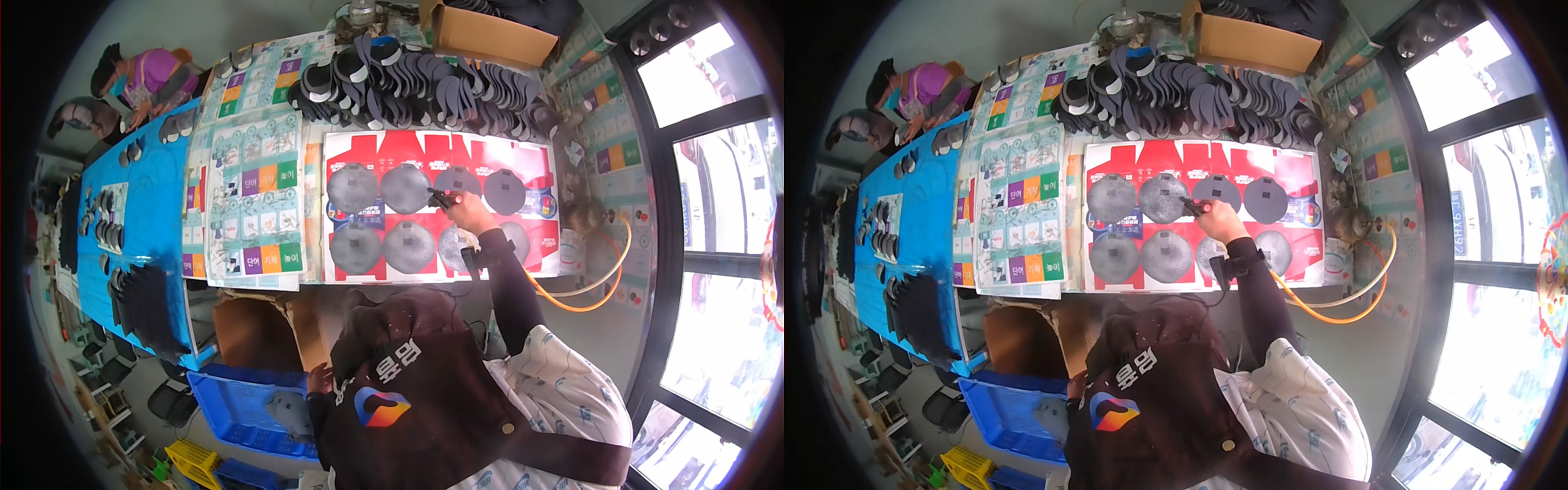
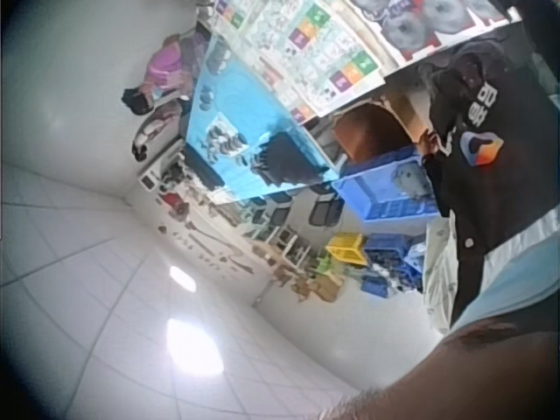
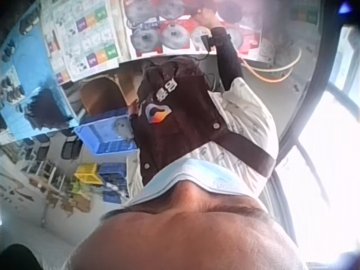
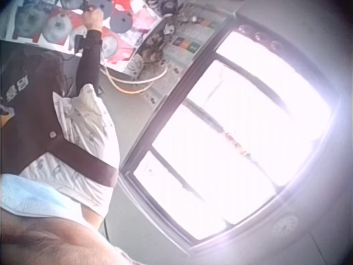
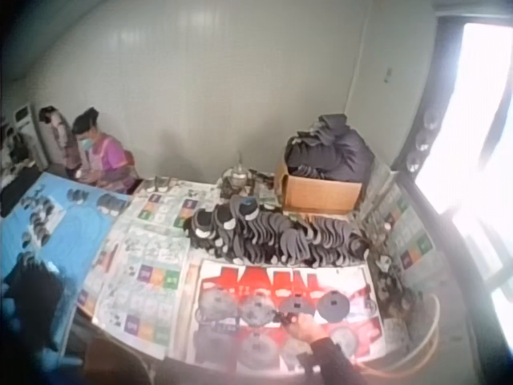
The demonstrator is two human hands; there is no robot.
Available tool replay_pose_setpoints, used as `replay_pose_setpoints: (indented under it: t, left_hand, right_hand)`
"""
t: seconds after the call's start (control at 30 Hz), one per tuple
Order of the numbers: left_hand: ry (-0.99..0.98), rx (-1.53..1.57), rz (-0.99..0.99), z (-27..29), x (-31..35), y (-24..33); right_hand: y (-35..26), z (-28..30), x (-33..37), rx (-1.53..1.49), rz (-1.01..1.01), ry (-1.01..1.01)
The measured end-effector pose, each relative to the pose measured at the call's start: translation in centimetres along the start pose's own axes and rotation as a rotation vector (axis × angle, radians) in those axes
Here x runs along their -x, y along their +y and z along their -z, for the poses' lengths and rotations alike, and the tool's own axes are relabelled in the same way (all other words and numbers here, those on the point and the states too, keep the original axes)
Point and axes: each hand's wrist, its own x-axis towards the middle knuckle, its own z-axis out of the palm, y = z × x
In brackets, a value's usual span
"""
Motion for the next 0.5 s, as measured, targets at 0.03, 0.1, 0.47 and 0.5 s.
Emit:
replay_pose_setpoints:
  t: [0.03, 0.1, 0.47, 0.5]
  left_hand:
    - [0.059, 0.213, 0.104, 0.5, -0.2, -0.8]
    - [0.051, 0.178, 0.126, 0.6, -0.5, -0.4]
    - [-0.058, 0.443, 0.437, 0.5, -2.2, -3.6]
    - [-0.149, 0.457, 0.444, 0.3, -3.2, -2.6]
  right_hand:
    - [-0.7, 0.3, -0.3, 0.056, -0.027, 0.043]
    - [0.3, 1.4, -0.7, 0.099, -0.035, 0.197]
    - [6.9, 5.6, 0.2, -0.061, -0.211, 0.218]
    - [8.2, 5.9, 0.3, -0.047, -0.175, 0.224]
